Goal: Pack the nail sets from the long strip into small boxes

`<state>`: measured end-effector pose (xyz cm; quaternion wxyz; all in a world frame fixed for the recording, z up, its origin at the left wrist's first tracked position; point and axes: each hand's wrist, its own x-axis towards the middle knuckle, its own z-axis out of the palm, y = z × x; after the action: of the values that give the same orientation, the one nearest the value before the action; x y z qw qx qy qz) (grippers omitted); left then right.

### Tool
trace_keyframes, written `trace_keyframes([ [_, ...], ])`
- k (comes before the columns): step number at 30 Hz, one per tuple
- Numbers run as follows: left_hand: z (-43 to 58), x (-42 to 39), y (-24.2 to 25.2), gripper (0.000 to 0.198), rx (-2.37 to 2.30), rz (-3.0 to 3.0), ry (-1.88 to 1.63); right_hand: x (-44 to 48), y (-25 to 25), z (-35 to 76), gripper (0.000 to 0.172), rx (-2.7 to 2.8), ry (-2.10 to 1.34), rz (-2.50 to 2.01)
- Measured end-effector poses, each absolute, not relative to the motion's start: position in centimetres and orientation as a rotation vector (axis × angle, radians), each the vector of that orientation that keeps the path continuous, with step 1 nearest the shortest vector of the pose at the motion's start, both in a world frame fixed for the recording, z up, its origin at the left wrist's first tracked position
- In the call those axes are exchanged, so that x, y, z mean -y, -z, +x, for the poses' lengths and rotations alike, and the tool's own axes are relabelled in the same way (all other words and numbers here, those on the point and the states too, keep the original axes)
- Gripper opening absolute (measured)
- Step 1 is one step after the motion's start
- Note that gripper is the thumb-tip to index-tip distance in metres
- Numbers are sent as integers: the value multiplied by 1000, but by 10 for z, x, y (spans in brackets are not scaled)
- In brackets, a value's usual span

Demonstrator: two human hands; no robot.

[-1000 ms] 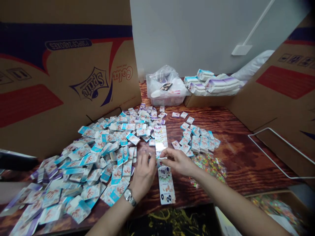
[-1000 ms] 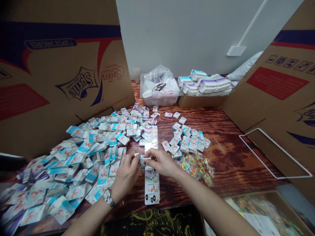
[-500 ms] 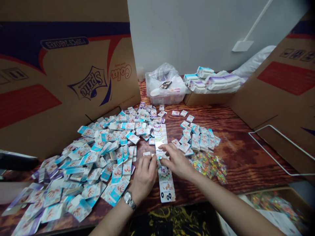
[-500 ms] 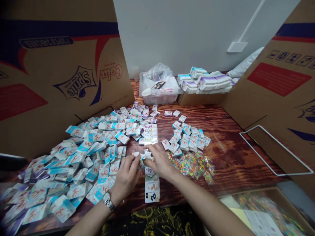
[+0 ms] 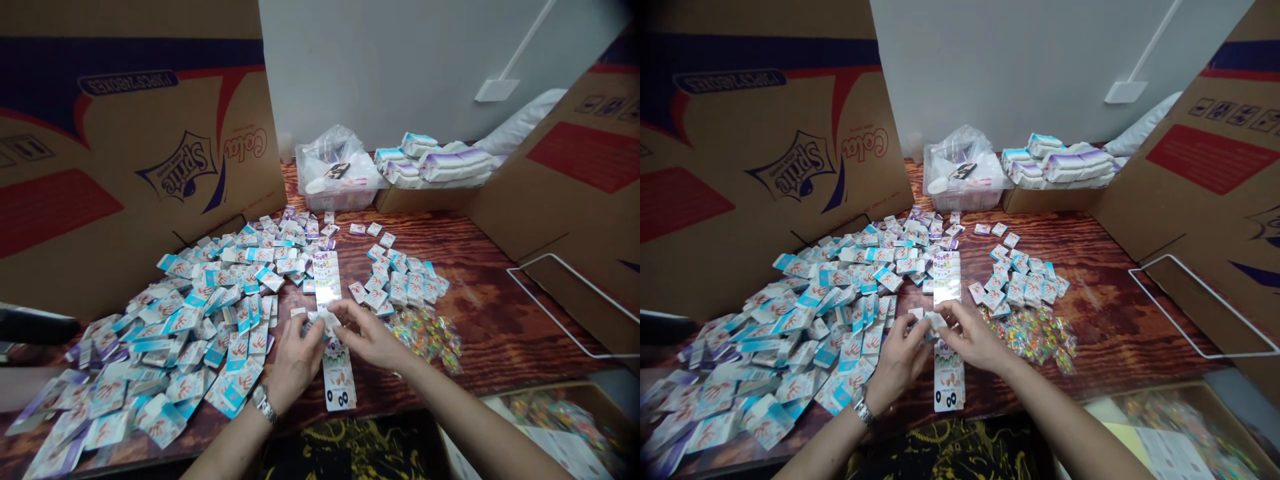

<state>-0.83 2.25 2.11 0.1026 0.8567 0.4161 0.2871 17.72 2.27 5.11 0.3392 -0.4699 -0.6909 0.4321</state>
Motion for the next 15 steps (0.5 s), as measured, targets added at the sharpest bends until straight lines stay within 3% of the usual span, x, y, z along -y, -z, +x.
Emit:
trace_keyframes([
  [4,-6,-21,-22,38,-1220,2487,-865,-16,-52,173,17,1832,-899,-1308],
  [8,-4,-19,-21,39,-1229,2504,-896,-13,-50,162,22,1680,-842,-1408],
  [15,-8,-20,-15,44,-1252,2502,-944,-14,-42,151,20,1390,-1128,-1263],
])
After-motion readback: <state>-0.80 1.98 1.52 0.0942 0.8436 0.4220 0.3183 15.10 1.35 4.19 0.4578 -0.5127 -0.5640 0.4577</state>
